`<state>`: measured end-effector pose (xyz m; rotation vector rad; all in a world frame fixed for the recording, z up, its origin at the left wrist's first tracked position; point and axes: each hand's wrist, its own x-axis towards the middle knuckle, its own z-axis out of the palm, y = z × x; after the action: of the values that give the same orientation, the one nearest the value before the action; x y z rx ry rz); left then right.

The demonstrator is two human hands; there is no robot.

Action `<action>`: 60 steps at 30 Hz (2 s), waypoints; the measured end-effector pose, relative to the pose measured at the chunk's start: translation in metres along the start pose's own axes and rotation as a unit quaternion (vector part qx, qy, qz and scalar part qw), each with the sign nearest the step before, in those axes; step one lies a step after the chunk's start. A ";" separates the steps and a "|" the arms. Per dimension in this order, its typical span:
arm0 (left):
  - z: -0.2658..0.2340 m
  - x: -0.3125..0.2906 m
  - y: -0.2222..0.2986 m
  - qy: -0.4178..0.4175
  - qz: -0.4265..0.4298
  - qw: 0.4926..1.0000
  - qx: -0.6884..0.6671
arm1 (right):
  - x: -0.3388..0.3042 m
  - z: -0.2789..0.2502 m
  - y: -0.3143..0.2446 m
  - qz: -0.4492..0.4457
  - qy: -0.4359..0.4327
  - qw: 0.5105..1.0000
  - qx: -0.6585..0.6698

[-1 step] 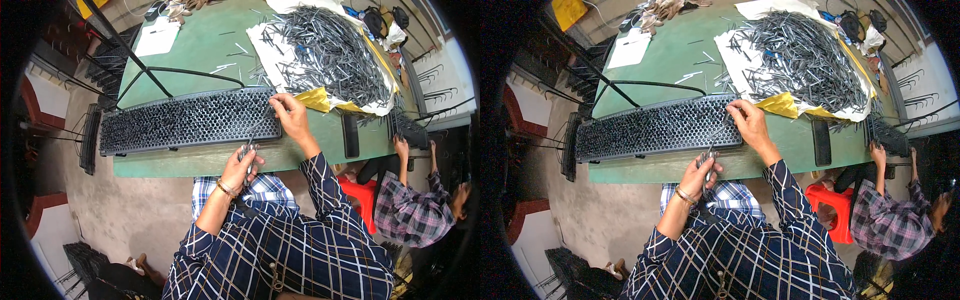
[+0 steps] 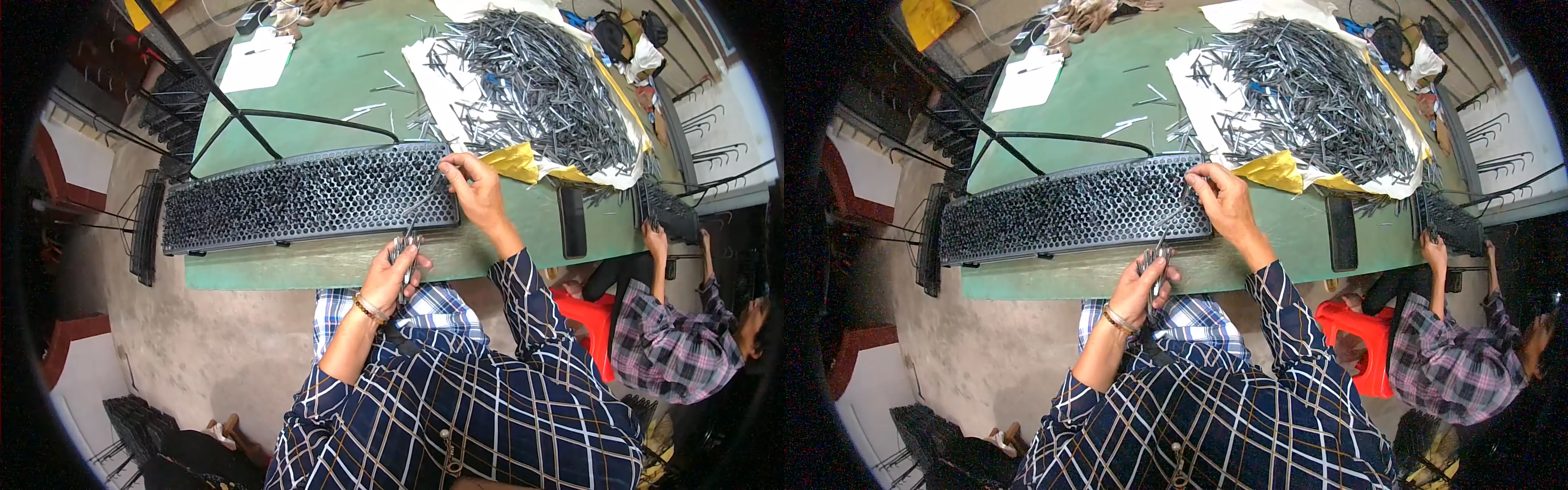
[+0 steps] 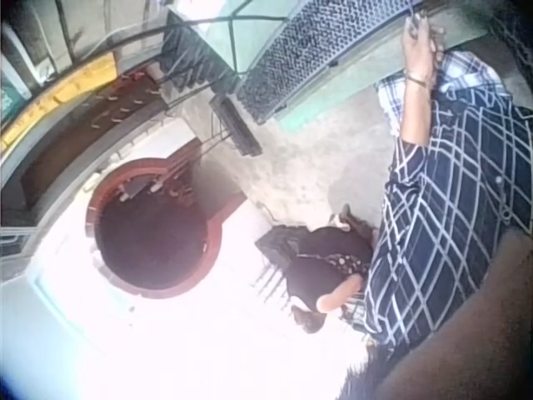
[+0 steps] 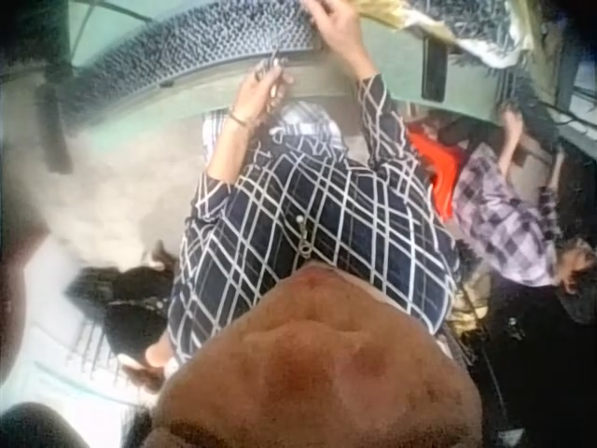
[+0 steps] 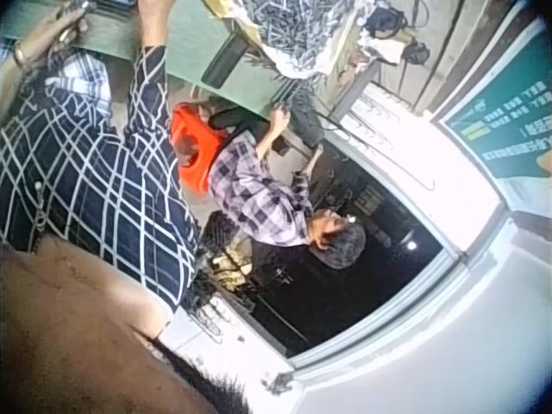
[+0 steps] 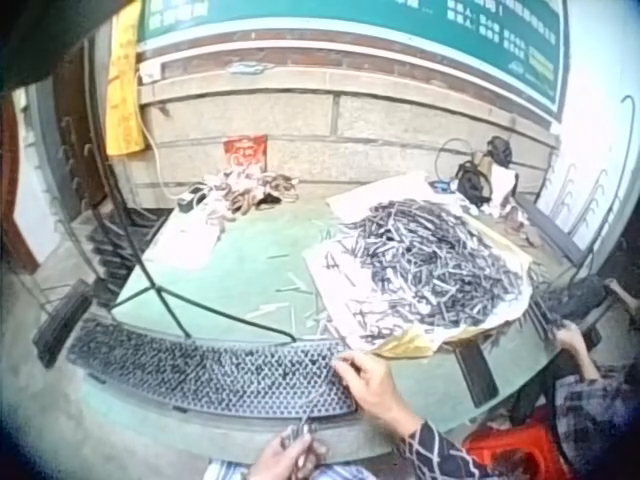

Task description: Inserting small metal pins into a black honeycomb grid tray.

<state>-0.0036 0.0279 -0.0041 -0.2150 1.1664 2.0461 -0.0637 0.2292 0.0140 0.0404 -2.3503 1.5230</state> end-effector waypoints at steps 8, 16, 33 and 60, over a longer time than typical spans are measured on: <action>-0.002 0.000 -0.003 -0.005 0.004 1.000 0.009 | 0.003 -0.005 -0.009 -0.003 -0.035 0.998 0.044; -0.002 -0.002 -0.001 0.003 -0.001 1.000 0.015 | 0.006 -0.008 -0.008 -0.041 -0.066 0.997 0.005; -0.001 -0.003 0.000 0.009 -0.006 1.000 0.025 | 0.000 -0.008 -0.004 -0.087 -0.054 0.994 -0.026; -0.002 -0.004 -0.002 0.017 -0.007 1.000 0.023 | -0.014 0.009 -0.010 -0.200 0.026 0.966 -0.164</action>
<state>-0.0001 0.0246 -0.0051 -0.2352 1.2275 2.0088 -0.0507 0.2151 0.0153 0.3664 -2.3396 0.9280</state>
